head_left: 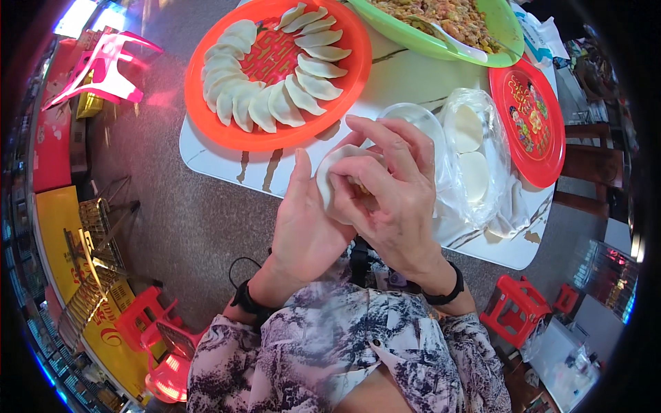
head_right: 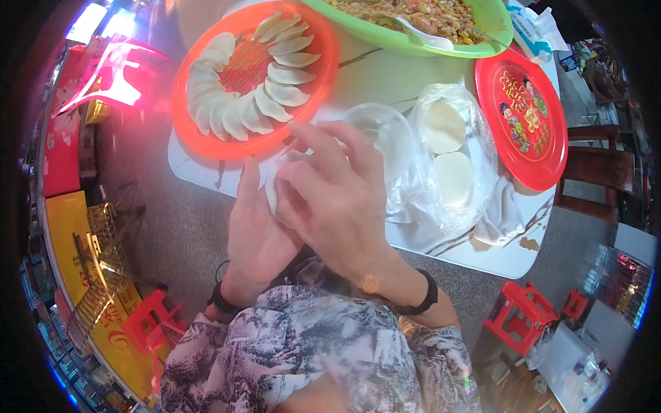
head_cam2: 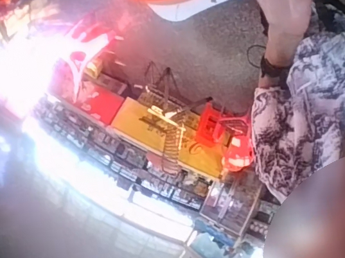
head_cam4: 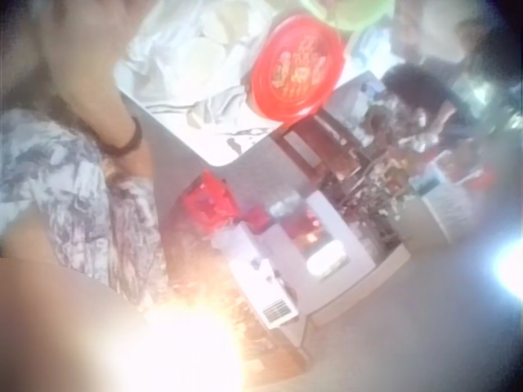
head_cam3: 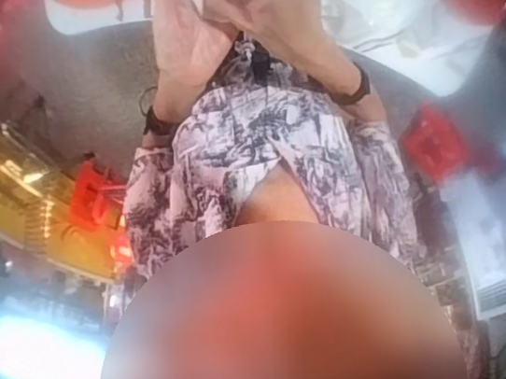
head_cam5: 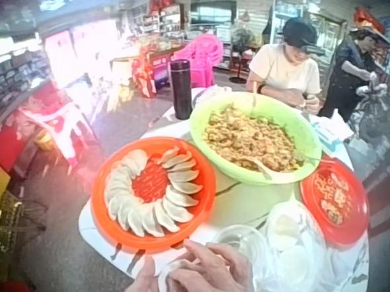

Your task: Preparing and folding dumplings by hand using wrappers and filling.

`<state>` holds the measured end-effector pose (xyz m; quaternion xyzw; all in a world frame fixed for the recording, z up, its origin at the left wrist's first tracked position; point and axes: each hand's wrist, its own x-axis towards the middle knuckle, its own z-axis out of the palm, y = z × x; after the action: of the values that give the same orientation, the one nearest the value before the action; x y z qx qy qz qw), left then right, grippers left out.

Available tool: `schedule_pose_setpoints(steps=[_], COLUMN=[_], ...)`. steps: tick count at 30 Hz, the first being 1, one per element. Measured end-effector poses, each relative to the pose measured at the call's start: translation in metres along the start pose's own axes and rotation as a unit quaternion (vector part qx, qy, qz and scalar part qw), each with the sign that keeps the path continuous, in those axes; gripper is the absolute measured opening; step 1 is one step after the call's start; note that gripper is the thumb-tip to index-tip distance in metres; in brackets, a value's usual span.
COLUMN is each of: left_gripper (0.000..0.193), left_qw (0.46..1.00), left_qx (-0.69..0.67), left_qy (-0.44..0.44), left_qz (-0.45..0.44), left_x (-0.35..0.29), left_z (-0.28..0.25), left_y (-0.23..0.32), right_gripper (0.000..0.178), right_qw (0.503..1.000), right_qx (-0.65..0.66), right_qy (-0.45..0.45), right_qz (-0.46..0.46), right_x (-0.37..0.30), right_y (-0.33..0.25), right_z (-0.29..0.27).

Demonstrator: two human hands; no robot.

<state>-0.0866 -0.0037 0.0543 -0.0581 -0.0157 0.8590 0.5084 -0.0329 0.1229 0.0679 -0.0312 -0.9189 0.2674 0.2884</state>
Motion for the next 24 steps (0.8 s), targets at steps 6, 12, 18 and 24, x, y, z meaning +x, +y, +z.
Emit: schedule_pose_setpoints(steps=[6, 12, 18, 24], left_gripper=[0.068, 0.068, 0.069, 0.069], left_qw=[0.992, 0.998, 0.991, 0.992], left_qx=[0.076, -0.062, 0.091, 0.062], left_qy=[0.084, -0.022, 0.094, 0.107], left_qz=[0.052, 0.017, 0.043, 0.03], left_x=[0.004, 0.004, 0.0, 0.003], left_z=[0.01, 0.006, 0.006, 0.012], left_y=[0.001, 0.003, 0.004, 0.002], right_gripper=[0.042, 0.05, 0.054, 0.041], right_qw=[0.995, 0.999, 0.996, 0.999], right_qx=[0.037, -0.029, 0.061, 0.002], right_qy=[-0.01, 0.008, -0.006, 0.017], right_qz=[0.089, -0.015, 0.063, 0.047], right_x=[0.002, -0.012, -0.006, -0.011], right_y=[-0.007, 0.004, 0.001, -0.004], right_z=[-0.02, -0.012, -0.029, -0.018])
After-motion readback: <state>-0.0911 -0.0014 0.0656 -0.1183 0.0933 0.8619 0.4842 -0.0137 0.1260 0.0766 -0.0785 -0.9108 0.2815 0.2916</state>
